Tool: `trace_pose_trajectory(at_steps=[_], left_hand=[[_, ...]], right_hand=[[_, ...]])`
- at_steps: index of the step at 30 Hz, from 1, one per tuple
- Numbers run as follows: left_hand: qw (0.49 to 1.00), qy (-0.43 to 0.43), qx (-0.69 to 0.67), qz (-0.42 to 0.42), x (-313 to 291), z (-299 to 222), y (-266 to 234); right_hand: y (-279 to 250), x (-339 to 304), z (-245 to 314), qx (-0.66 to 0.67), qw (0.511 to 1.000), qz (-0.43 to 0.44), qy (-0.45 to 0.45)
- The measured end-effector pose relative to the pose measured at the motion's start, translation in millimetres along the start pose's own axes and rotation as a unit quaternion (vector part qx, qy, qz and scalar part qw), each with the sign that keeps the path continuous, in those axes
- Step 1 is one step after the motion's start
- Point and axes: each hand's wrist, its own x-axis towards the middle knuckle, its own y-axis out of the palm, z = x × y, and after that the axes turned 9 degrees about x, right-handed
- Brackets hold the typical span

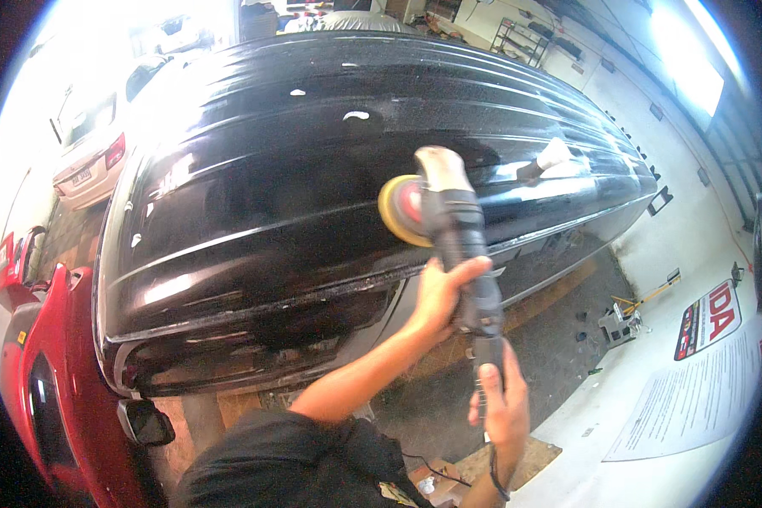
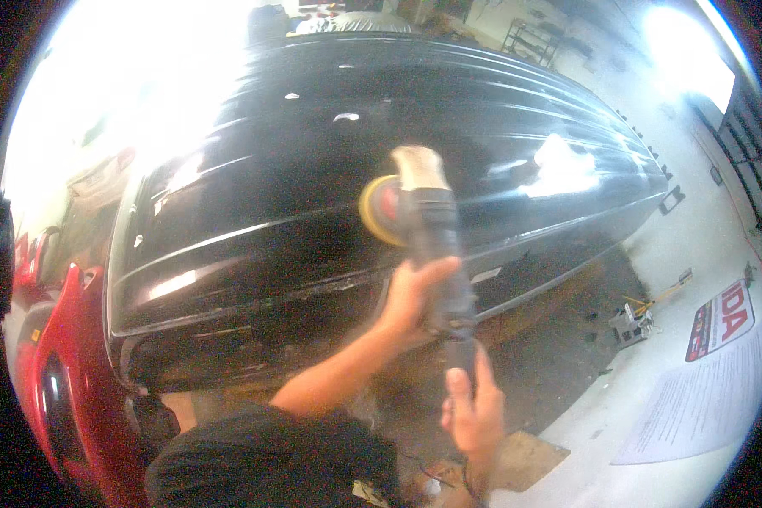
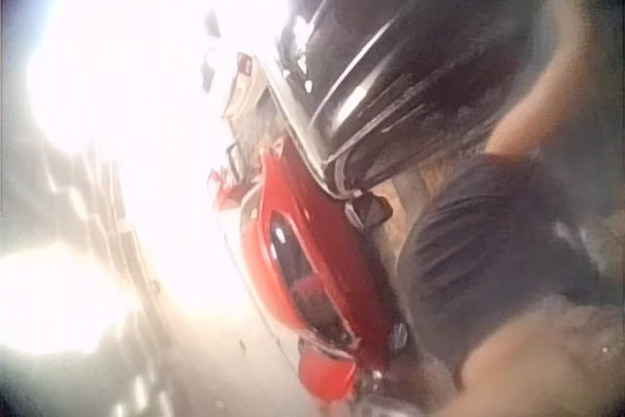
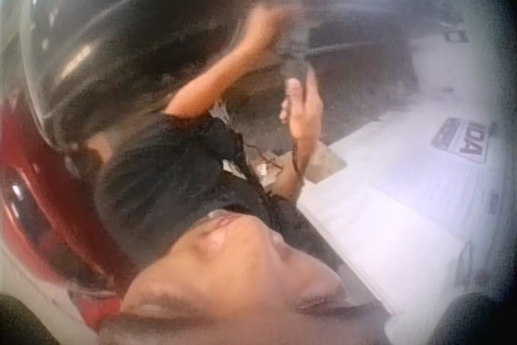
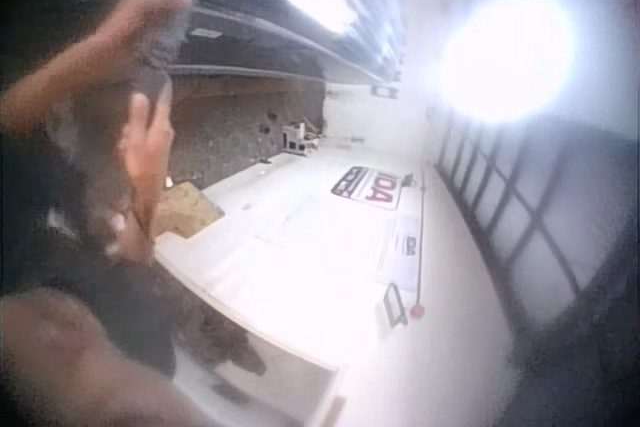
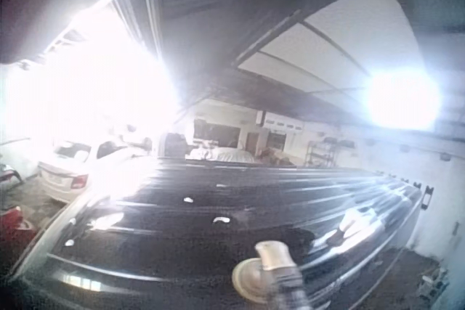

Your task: The person uses a rotary polisher with a yellow pad to polish the roof of a black car. They move the tool across the surface in circular and sweeping motions, occasionally pausing to wipe the area with their hand.

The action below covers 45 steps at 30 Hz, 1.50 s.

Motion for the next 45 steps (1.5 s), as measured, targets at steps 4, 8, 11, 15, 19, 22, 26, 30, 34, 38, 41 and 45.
trace_pose_trajectory(at_steps=[4,8,11,15,19,22,26,30,34,38,41,45], left_hand=[[0.989,0.055,0.085,-0.108,-63.9,-40.9,-53.8],[0.981,0.084,0.002,-0.175,-122.5,-57.1,-86.7],[0.97,0.147,-0.047,-0.185,-142.8,-45.1,-108.1],[0.976,0.164,0.013,-0.141,-151.2,-17.1,-122.4],[0.99,0.089,0.09,-0.065,-119.5,15.7,-103.3],[0.991,0.032,0.129,0.028,-76.7,40.8,-90.5],[0.968,0.0,0.247,0.045,-10.3,86.8,-57.4],[0.97,0.019,0.232,0.074,40.0,105.5,-5.0],[0.953,-0.01,0.288,0.095,83.7,118.9,37.0],[0.941,-0.007,0.324,0.099,110.0,119.6,41.4],[0.931,0.03,0.349,0.102,94.6,114.5,23.6],[0.924,0.027,0.379,0.044,39.2,88.4,-30.2]], right_hand=[[32.3,-17.5,-2.5,-0.103,0.988,0.115,-0.02],[54.5,-21.2,0.9,-0.111,0.962,0.248,-0.034],[64.8,-14.8,-25.2,-0.12,0.941,0.311,-0.053],[75.4,-9.0,-64.0,-0.136,0.939,0.307,-0.069],[74.5,-6.9,-125.0,-0.123,0.977,0.167,-0.047],[66.3,3.7,-118.1,-0.043,0.997,0.066,-0.017],[38.3,35.8,-153.7,0.06,0.998,-0.02,0.001],[4.8,71.3,-151.2,0.105,0.991,-0.075,0.043],[-23.5,115.8,-187.0,0.152,0.978,-0.142,-0.008],[-20.5,130.5,-137.8,0.23,0.969,-0.088,0.018],[0.5,128.2,-142.1,0.265,0.96,-0.085,0.025],[67.9,97.0,-172.9,0.279,0.958,-0.069,0.027]])
